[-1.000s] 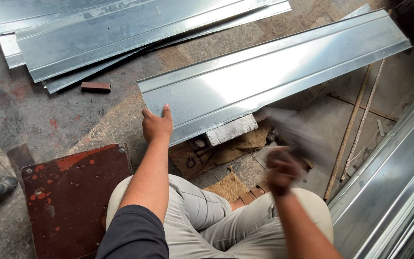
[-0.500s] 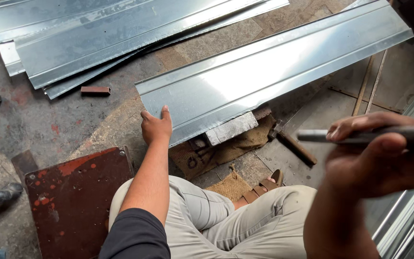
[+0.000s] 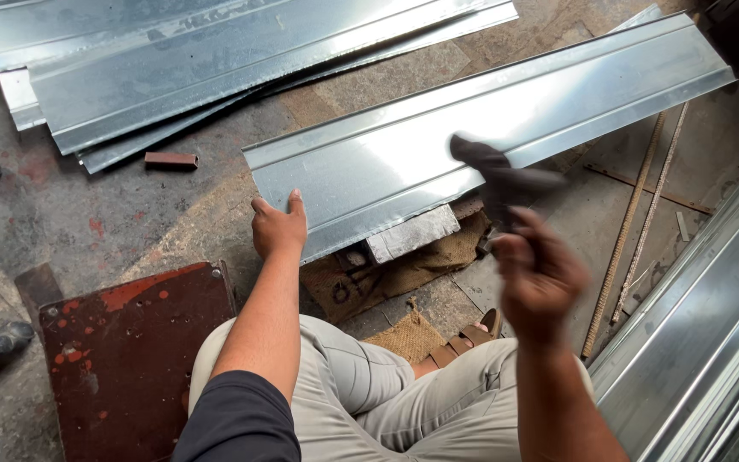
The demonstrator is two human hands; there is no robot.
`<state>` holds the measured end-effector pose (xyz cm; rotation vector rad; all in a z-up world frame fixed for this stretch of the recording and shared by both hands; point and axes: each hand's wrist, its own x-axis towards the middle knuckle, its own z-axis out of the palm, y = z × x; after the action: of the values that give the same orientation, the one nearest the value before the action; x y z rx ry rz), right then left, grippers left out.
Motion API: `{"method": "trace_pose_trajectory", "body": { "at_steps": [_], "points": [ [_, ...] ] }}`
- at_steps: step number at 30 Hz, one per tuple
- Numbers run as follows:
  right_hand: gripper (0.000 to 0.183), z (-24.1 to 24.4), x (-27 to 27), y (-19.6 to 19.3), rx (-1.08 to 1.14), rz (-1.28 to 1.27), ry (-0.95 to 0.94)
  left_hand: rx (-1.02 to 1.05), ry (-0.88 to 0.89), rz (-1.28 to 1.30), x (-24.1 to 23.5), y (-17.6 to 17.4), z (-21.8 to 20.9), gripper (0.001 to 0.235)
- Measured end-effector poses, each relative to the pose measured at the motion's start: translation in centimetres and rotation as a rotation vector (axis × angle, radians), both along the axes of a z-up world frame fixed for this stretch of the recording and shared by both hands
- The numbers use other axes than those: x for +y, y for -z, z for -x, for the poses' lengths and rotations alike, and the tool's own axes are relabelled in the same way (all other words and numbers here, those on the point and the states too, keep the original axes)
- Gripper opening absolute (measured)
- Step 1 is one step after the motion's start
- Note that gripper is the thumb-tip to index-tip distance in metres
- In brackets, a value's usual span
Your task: The person hammers the edge of a small metal sheet and then hammers the long edge of a larger metal panel while seated on the floor.
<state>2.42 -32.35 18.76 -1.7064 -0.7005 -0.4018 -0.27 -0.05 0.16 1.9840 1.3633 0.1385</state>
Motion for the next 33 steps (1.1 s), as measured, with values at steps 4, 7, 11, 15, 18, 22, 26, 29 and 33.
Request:
{"method": "trace_pose_trajectory", "body": {
  "at_steps": [4,7,11,15,18,22,26,29,33],
  "points": [
    [0.029,0.1,-0.8,1.4,-0.247,-0.297,0.039,0.037,0.004,0.008,-0.1,-0.5,-0.1,0.069],
    [0.02,-1.1,0.6,7.5,-0.128,0.008,0.083,0.029,0.007,0.003,-0.1,-0.3,-0.1,0.069],
    [0.019,-1.4,1.3,9.6,0.467,0.822,0.185,-0.023,-0.011,-0.013,-0.1,-0.2,-0.1,0.068],
    [0.024,-1.1,0.5,5.4,-0.016,0.653,0.239,-0.048,-0.027,-0.037,-0.1,0.3,0.0,0.07],
    [0.035,-0.1,0.2,3.4,0.017,-0.005,0.055,-0.013,-0.013,-0.021,-0.1,0.5,0.0,0.068],
    [0.035,-2.3,0.6,7.9,-0.253,-0.239,-0.036,-0.018,-0.01,-0.059,0.0,0.5,-0.2,0.069],
    [0.035,-2.1,-0.4,12.3,0.064,0.721,0.121,-0.002,-0.003,-0.011,0.1,0.1,-0.1,0.067],
    [0.031,-2.5,0.7,10.7,0.638,0.807,0.127,-0.01,0.011,-0.017,0.0,0.0,0.1,0.066],
    [0.042,-2.3,-0.7,5.6,0.121,0.196,-0.007,-0.016,-0.005,-0.029,-0.1,0.0,-0.1,0.065]
  ]
}}
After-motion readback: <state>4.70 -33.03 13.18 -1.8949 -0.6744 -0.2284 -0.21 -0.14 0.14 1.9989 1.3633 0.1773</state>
